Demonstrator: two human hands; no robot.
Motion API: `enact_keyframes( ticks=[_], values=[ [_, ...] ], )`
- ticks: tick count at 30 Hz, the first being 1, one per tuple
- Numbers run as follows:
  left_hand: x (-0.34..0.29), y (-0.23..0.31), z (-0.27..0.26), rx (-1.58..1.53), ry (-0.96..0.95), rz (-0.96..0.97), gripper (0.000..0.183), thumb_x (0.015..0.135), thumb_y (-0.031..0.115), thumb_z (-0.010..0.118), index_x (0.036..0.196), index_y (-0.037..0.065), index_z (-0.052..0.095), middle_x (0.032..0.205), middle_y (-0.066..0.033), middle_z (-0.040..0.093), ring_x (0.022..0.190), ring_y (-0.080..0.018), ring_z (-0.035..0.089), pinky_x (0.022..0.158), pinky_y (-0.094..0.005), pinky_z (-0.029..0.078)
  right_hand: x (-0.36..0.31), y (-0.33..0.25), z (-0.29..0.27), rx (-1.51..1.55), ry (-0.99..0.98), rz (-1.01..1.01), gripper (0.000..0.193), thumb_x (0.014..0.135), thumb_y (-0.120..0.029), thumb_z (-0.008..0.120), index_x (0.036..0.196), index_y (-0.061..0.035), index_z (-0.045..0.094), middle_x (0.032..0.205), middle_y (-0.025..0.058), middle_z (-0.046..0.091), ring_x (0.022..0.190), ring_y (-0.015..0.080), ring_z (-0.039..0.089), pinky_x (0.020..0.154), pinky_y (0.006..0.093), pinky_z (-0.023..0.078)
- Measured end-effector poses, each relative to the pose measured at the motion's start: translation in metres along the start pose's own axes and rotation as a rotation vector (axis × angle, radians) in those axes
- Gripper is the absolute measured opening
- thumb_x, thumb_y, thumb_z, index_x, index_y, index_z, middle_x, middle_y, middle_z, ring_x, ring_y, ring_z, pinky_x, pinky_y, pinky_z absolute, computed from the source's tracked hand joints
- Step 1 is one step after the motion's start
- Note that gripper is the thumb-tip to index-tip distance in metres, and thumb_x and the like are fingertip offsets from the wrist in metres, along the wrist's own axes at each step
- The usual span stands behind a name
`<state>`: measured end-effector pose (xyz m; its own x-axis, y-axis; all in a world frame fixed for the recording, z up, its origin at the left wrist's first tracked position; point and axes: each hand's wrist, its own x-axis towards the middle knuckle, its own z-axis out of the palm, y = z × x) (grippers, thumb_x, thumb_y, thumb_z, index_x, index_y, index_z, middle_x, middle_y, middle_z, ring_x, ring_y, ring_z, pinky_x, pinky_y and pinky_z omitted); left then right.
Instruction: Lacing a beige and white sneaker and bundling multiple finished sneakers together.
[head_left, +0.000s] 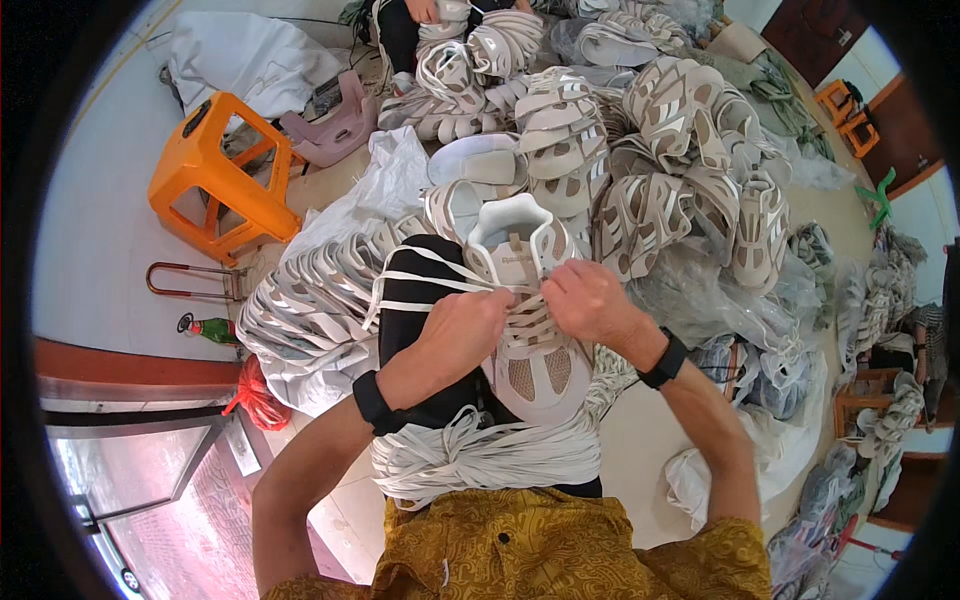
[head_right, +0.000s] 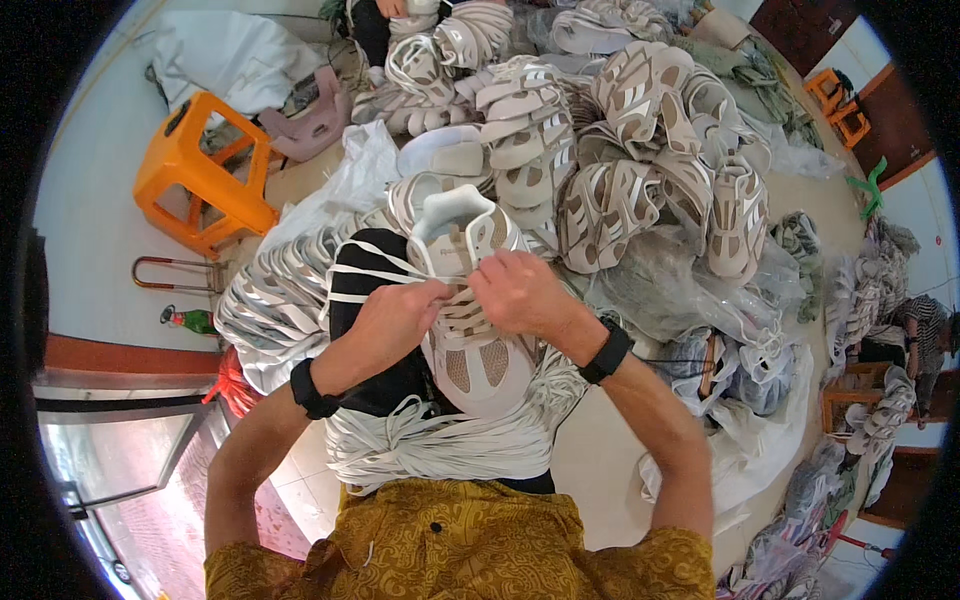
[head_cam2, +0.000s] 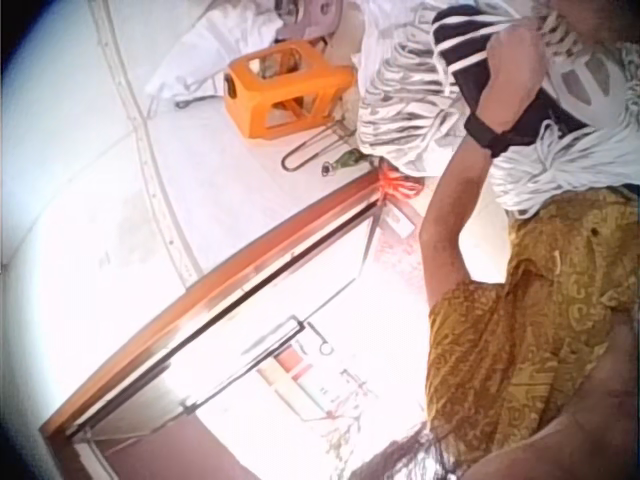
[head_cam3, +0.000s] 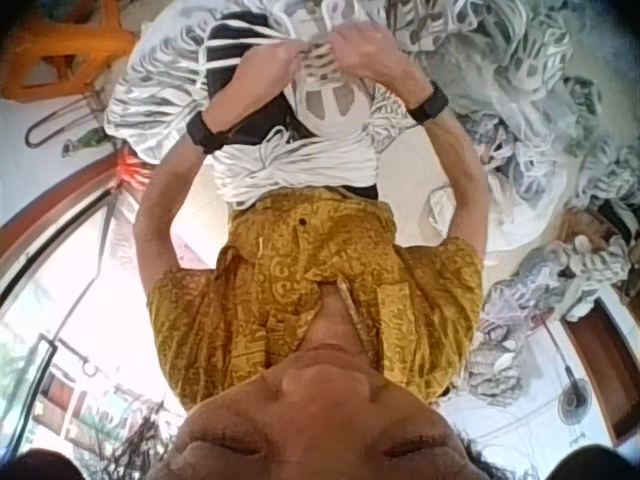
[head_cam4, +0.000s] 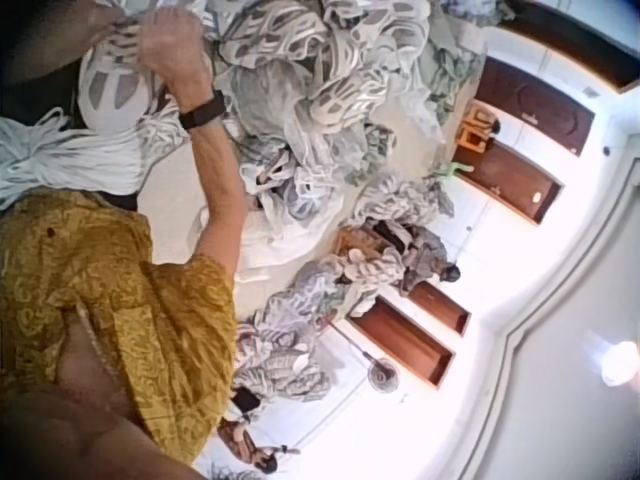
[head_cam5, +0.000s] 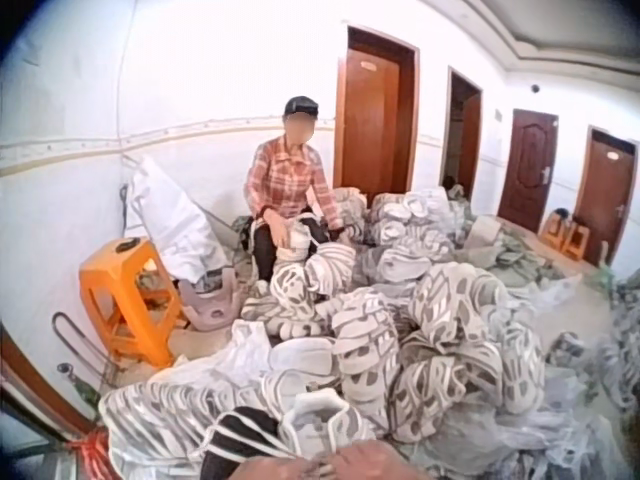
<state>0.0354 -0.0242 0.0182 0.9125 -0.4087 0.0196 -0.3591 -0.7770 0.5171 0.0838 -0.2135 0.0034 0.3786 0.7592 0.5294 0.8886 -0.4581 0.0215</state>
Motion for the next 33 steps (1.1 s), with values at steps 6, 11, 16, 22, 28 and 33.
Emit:
enact_keyframes(
  ticks=[6, 11, 16, 22, 28, 33],
  values=[
    [0.014, 0.003, 0.0, 0.115, 0.2, 0.064, 0.023, 0.074, 0.014, 0.057, 0.095, 0.005, 0.051, 0.06, -0.0127, 0.056, 0.056, -0.0303, 0.057, 0.048, -0.0366, 0.045, -0.016, -0.018, 0.022, 0.149, 0.396, 0.341, 0.009, 0.059, 0.0, 0.058, 0.065, -0.0023, 0.051, 0.062, 0.0074, 0.05, 0.059, 0.022, 0.052, 0.05, 0.0318, 0.044],
    [0.031, 0.009, 0.002, 0.437, -0.009, 0.153, 0.015, 0.07, 0.012, 0.056, 0.079, 0.003, 0.049, 0.057, -0.0128, 0.055, 0.055, -0.03, 0.057, 0.048, -0.0374, 0.045, -0.021, -0.03, 0.032, 0.316, 0.512, 0.504, 0.008, 0.061, 0.001, 0.059, 0.067, -0.0015, 0.054, 0.065, 0.0083, 0.053, 0.061, 0.0229, 0.053, 0.052, 0.0314, 0.044],
    [0.037, -0.011, -0.023, 0.263, -0.134, 0.137, 0.014, 0.067, 0.015, 0.054, 0.07, 0.001, 0.052, 0.058, -0.0175, 0.054, 0.058, -0.034, 0.055, 0.049, -0.0405, 0.043, -0.028, -0.037, 0.036, 0.416, 0.557, 0.642, 0.008, 0.062, 0.001, 0.059, 0.067, -0.0019, 0.055, 0.067, 0.0077, 0.054, 0.061, 0.0233, 0.053, 0.055, 0.0311, 0.043],
    [0.039, -0.002, -0.054, -0.178, -0.241, -0.264, 0.018, 0.071, 0.015, 0.05, 0.069, -0.002, 0.055, 0.056, -0.0159, 0.054, 0.05, -0.025, 0.056, 0.047, -0.0351, 0.043, -0.035, -0.037, 0.036, 0.685, 0.546, 0.795, 0.011, 0.062, -0.002, 0.062, 0.072, -0.0008, 0.057, 0.072, 0.0072, 0.055, 0.065, 0.0232, 0.052, 0.057, 0.0294, 0.043],
    [0.044, 0.008, -0.112, -0.695, -0.152, -0.317, 0.015, 0.081, 0.015, 0.049, 0.084, 0.002, 0.054, 0.063, -0.0021, 0.053, 0.049, -0.0094, 0.05, 0.047, -0.0203, 0.041, 0.02, -0.02, 0.007, 0.424, 0.157, 0.532, 0.041, 0.058, -0.011, 0.064, 0.098, -0.0041, 0.055, 0.07, 0.0062, 0.057, 0.073, 0.0226, 0.052, 0.066, 0.0337, 0.041],
    [0.012, -0.011, -0.164, -0.912, 0.127, -0.155, 0.026, 0.08, 0.012, 0.052, 0.103, 0.0, 0.048, 0.088, -0.0064, 0.054, 0.077, -0.0103, 0.053, 0.069, -0.021, 0.043, 0.044, -0.021, 0.013, 0.107, -0.071, 0.287, 0.041, 0.057, -0.008, 0.063, 0.097, -0.0041, 0.057, 0.067, 0.0062, 0.057, 0.07, 0.021, 0.053, 0.062, 0.0325, 0.041]
  ],
)
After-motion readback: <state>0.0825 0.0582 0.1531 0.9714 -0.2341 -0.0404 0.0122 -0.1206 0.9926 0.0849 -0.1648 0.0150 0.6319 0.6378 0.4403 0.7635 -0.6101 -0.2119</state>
